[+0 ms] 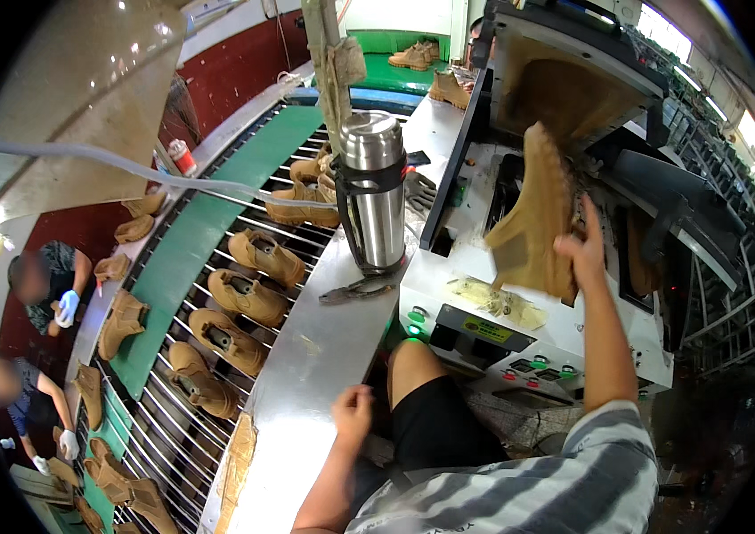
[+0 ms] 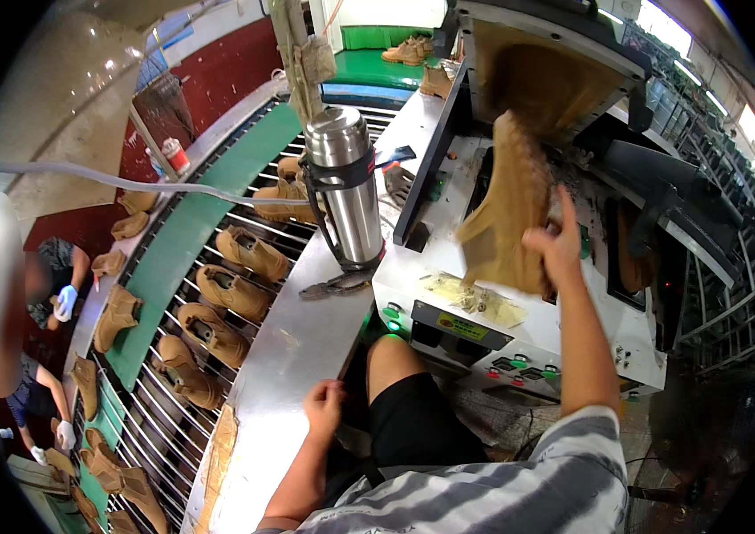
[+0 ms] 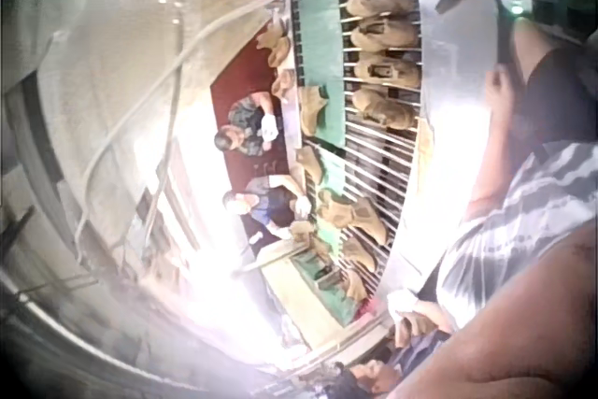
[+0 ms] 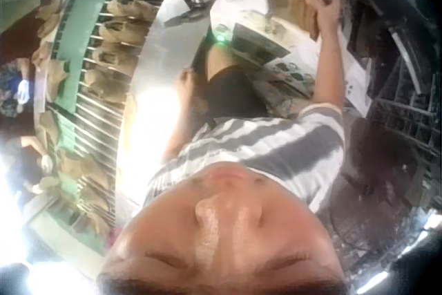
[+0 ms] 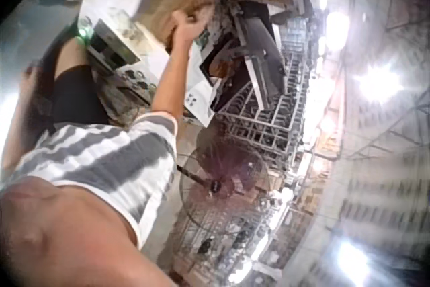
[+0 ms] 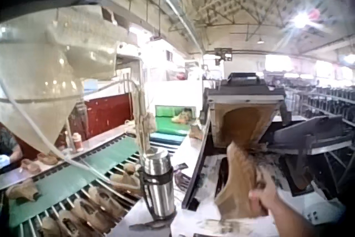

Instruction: The person picks up shoes from a moving conveyor belt, places them into the compartments of a sole-pressing machine, activates the machine by pressing buttons, and then returns the shoes to the conveyor belt.

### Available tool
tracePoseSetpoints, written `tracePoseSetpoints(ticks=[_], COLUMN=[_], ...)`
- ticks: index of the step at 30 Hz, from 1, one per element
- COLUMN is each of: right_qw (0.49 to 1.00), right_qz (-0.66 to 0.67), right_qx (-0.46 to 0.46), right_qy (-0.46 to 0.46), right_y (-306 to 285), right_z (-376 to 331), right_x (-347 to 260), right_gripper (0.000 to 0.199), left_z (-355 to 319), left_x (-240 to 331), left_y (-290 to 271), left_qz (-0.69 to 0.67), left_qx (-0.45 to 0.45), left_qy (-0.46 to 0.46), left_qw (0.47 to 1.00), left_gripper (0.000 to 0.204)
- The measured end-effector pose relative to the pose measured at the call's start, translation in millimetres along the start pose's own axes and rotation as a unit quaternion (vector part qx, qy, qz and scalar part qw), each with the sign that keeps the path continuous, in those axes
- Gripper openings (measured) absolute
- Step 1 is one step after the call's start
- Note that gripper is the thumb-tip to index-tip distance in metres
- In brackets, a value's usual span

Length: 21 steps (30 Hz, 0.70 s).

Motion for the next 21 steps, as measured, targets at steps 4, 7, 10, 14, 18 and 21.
tracePoseSetpoints(ticks=[4, 7, 10, 14, 18, 21], right_qw=[0.984, 0.936, 0.893, 0.895, 0.879, 0.867], right_qz=[-0.156, -0.311, -0.392, -0.367, -0.409, -0.454], right_qx=[0.09, 0.156, 0.175, 0.108, 0.063, 0.114], right_qy=[-0.007, 0.047, 0.137, 0.228, 0.237, 0.17], right_y=[-31, -48, -12, 30, 44, 45], right_z=[119, 195, 203, 194, 183, 178], right_x=[-14, 11, 17, 46, 63, 69], right_gripper=[0.098, 0.103, 0.107, 0.102, 0.096, 0.098], left_z=[-18, -14, -7, -21, -25, -22], left_x=[-75, -69, -42, -74, -81, -69], left_y=[-85, -85, -82, -95, -97, -97], left_qz=[0.136, 0.075, 0.159, 0.106, 0.095, 0.152], left_qx=[0.114, 0.153, 0.123, 0.16, 0.168, 0.163], left_qy=[-0.021, -0.062, 0.005, -0.035, -0.035, -0.012], left_qw=[0.984, 0.983, 0.98, 0.981, 0.981, 0.975], left_gripper=[0.017, 0.014, 0.014, 0.015, 0.017, 0.017])
Point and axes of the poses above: each hand's wrist, its own z-axis towards the middle knuckle, its own y-axis out of the palm, x = y × z, the point moved 10 cm from there along z, towards the middle knuckle, and after that the axes turned 15 degrees about y, right-handed, at the moved point
